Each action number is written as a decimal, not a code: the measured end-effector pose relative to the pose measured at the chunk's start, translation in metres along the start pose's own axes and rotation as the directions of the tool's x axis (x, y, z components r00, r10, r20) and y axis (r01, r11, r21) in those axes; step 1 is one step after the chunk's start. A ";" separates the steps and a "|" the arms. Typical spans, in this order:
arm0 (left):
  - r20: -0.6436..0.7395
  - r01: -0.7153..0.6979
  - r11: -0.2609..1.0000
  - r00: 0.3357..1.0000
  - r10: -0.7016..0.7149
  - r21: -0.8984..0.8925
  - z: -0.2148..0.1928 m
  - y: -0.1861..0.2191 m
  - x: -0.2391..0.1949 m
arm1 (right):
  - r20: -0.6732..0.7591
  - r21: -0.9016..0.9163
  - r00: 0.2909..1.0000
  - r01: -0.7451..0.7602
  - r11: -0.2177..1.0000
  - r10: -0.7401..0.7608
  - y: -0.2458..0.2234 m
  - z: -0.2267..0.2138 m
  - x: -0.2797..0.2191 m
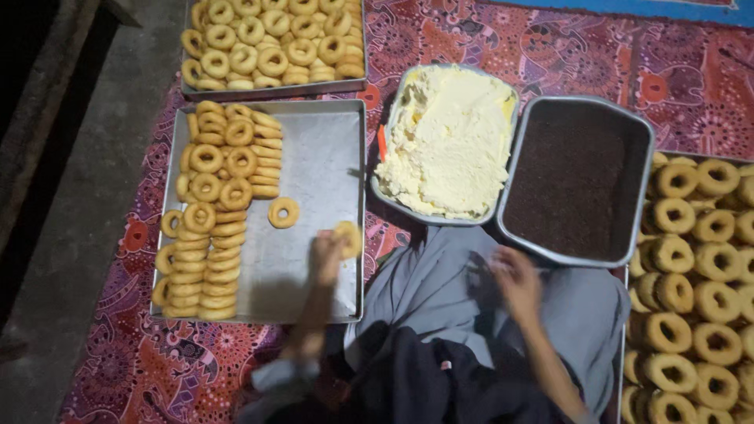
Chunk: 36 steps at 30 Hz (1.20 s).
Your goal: The person sits on the floor and repeatedly picks up ring-shaped donuts, splits them open, fills them with a white cream from a tray, and places them into a tray of dark crumbs. The filled donuts are then arranged on a metal tray.
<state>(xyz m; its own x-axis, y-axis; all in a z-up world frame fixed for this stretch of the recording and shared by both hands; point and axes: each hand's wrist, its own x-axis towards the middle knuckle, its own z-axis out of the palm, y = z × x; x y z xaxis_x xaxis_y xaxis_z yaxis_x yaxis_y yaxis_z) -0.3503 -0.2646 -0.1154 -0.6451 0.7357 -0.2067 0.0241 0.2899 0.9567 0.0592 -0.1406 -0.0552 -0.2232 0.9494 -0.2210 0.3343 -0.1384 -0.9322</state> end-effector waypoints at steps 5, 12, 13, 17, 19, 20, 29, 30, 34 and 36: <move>0.432 0.337 0.781 0.897 -0.095 -0.526 0.112 0.019 -0.079 | 0.578 0.057 0.766 0.306 0.950 -0.281 -0.038 0.086 0.030; 0.326 0.389 0.449 0.921 -0.214 -0.804 0.154 0.003 -0.048 | 0.317 -0.165 0.799 0.577 0.800 -0.511 -0.083 0.092 0.032; 0.295 0.396 0.423 0.912 -0.284 -0.815 0.159 0.001 -0.043 | 0.425 -0.157 0.673 0.714 0.682 -0.606 -0.084 0.092 0.029; 0.323 0.401 0.438 0.915 -0.243 -0.805 0.162 -0.005 -0.033 | 0.396 -0.211 0.776 0.597 0.774 -0.491 -0.092 0.095 0.052; 0.430 0.548 0.365 0.829 -0.359 -0.752 0.160 -0.006 -0.028 | 0.357 -0.380 0.770 0.637 0.671 -0.529 -0.102 0.088 0.095; 0.439 0.537 0.318 0.835 -0.333 -0.782 0.160 -0.006 -0.025 | 0.347 -0.479 0.713 0.693 0.538 -0.609 -0.107 0.085 0.116; 0.430 0.463 0.230 0.884 -0.181 -0.856 0.163 -0.007 -0.003 | 0.526 -0.026 0.444 0.861 0.508 -0.725 -0.111 0.096 0.095; 0.419 0.443 0.212 0.896 -0.149 -0.871 0.164 -0.005 -0.003 | 0.490 -0.069 0.477 0.856 0.513 -0.730 -0.111 0.094 0.094; 0.381 0.386 0.283 0.921 -0.074 -0.878 0.164 0.005 -0.009 | 0.374 -0.370 0.593 0.800 0.472 -0.713 -0.121 0.079 0.139; 0.374 0.387 0.240 0.922 -0.102 -0.890 0.163 0.011 -0.011 | 0.363 -0.435 0.672 0.735 0.520 -0.646 -0.119 0.077 0.142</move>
<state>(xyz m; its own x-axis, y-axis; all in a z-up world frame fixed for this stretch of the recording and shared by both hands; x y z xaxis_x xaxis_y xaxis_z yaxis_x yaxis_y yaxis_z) -0.2184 -0.1697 -0.1363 -0.3119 0.8772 -0.3651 -0.9238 -0.1902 0.3323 -0.0826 -0.0112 0.0021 -0.6980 0.6248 0.3499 0.4081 0.7486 -0.5225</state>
